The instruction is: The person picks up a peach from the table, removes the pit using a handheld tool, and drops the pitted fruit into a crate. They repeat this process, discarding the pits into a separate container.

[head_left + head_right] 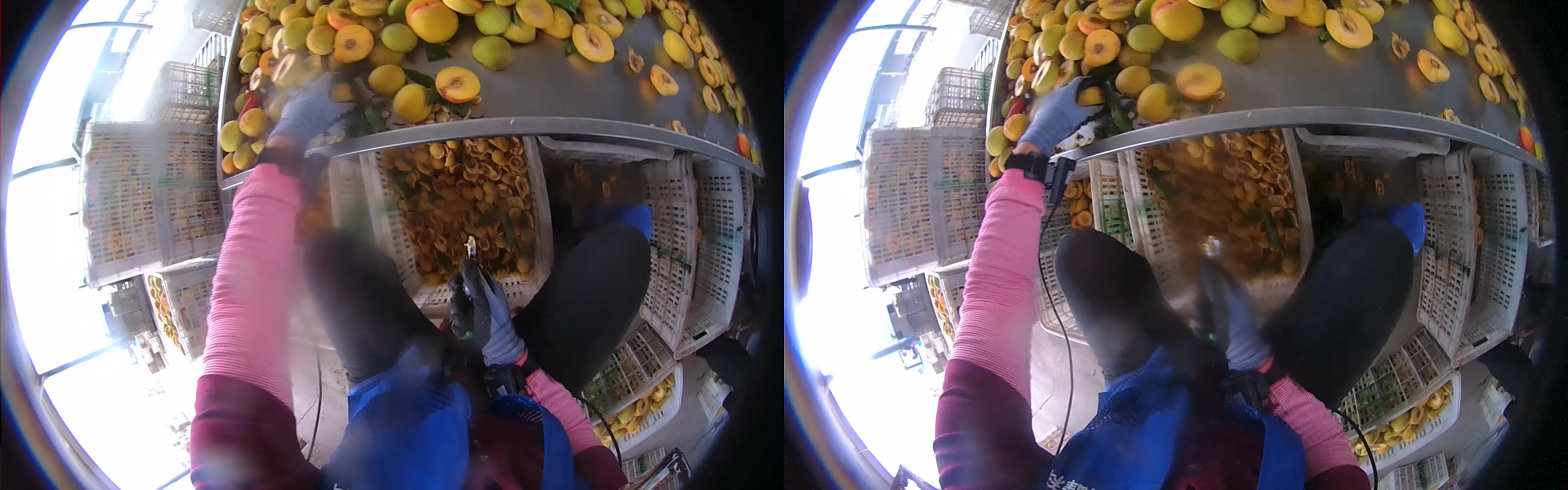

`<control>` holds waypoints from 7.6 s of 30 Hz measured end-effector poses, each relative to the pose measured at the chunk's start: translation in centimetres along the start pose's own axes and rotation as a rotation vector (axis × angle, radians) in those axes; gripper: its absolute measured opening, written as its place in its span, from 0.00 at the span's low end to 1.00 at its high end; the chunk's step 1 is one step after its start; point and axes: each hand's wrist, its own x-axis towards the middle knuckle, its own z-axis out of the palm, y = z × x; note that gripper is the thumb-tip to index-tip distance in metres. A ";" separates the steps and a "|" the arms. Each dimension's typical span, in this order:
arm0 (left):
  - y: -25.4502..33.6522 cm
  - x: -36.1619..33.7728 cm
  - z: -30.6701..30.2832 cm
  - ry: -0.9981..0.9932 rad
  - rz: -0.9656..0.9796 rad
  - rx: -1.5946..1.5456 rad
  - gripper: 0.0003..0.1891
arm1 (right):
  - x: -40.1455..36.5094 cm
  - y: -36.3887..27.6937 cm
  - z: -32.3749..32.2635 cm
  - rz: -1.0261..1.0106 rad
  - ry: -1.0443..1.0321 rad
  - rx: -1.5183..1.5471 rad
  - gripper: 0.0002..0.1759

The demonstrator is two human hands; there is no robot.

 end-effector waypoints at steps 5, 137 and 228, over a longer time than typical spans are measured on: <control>7.7 -8.6 -3.4 0.139 -0.318 -1.458 0.19 | -1.0 -1.5 1.3 -0.144 -0.024 0.117 0.16; 22.0 -23.6 0.3 0.100 -0.641 -1.853 0.18 | -4.8 -3.4 0.8 0.351 -0.997 0.755 0.25; 21.6 -23.4 1.2 0.469 0.194 -0.523 0.24 | -5.0 -0.1 1.0 -0.512 -0.164 -0.468 0.18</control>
